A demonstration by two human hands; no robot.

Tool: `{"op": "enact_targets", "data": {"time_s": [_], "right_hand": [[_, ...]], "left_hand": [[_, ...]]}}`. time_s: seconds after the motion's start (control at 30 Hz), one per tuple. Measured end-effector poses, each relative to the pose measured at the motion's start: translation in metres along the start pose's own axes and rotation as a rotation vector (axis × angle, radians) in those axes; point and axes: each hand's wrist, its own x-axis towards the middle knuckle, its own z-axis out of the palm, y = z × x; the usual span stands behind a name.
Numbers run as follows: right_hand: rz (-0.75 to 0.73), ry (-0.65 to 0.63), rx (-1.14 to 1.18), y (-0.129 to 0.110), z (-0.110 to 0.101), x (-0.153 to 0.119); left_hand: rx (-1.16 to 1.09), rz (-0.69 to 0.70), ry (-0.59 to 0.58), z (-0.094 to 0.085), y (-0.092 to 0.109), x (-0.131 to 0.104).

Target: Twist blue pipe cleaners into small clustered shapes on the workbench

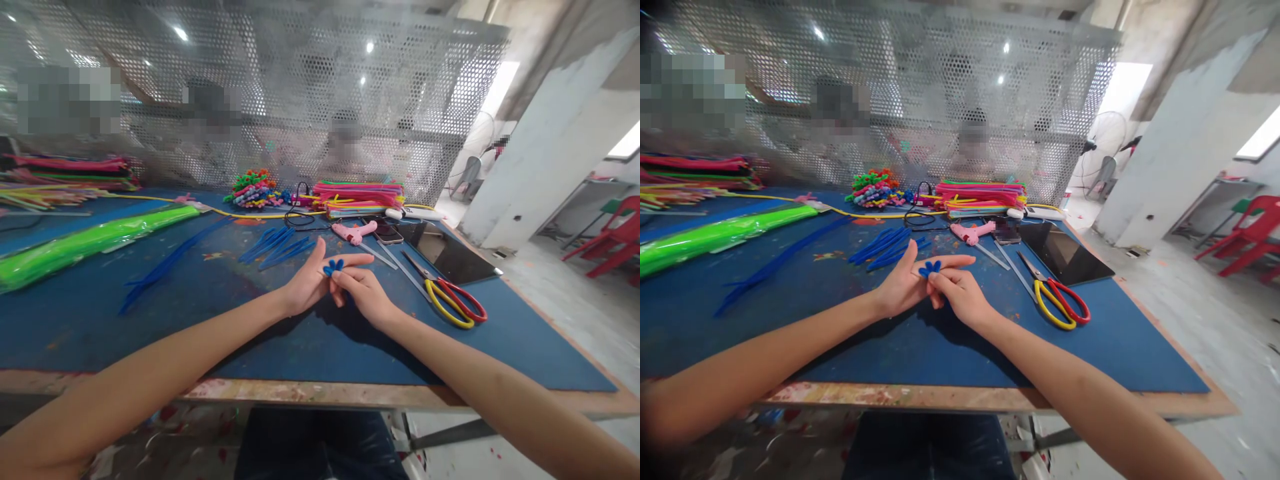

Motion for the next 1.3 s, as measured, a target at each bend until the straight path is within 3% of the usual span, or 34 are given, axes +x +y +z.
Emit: {"op": "enact_targets", "data": {"time_s": [0.23, 0.4, 0.57, 0.67, 0.87, 1.13, 1.3], "right_hand": [[-0.012, -0.002, 0.005, 0.004, -0.002, 0.003], [0.002, 0.077, -0.021, 0.004, -0.003, 0.004], [0.0, 0.097, -0.013, 0.005, -0.006, 0.005], [0.134, 0.082, 0.116, 0.004, -0.009, 0.006], [0.525, 0.038, 0.621, -0.005, -0.026, 0.008], [0.635, -0.097, 0.873, -0.004, -0.036, 0.006], [0.635, -0.159, 0.872, -0.005, -0.037, 0.004]], "left_hand": [[-0.062, -0.023, 0.044, -0.001, 0.0, 0.004], [-0.145, -0.064, 0.031, -0.008, -0.003, 0.008], [-0.083, -0.002, 0.132, -0.013, -0.013, 0.011], [-0.097, 0.014, 0.161, -0.017, -0.015, 0.012], [-0.353, -0.013, 0.227, -0.035, -0.008, 0.015], [-0.581, -0.189, -0.016, -0.048, -0.012, 0.015], [-0.563, -0.242, -0.053, -0.046, -0.011, 0.014]]}}
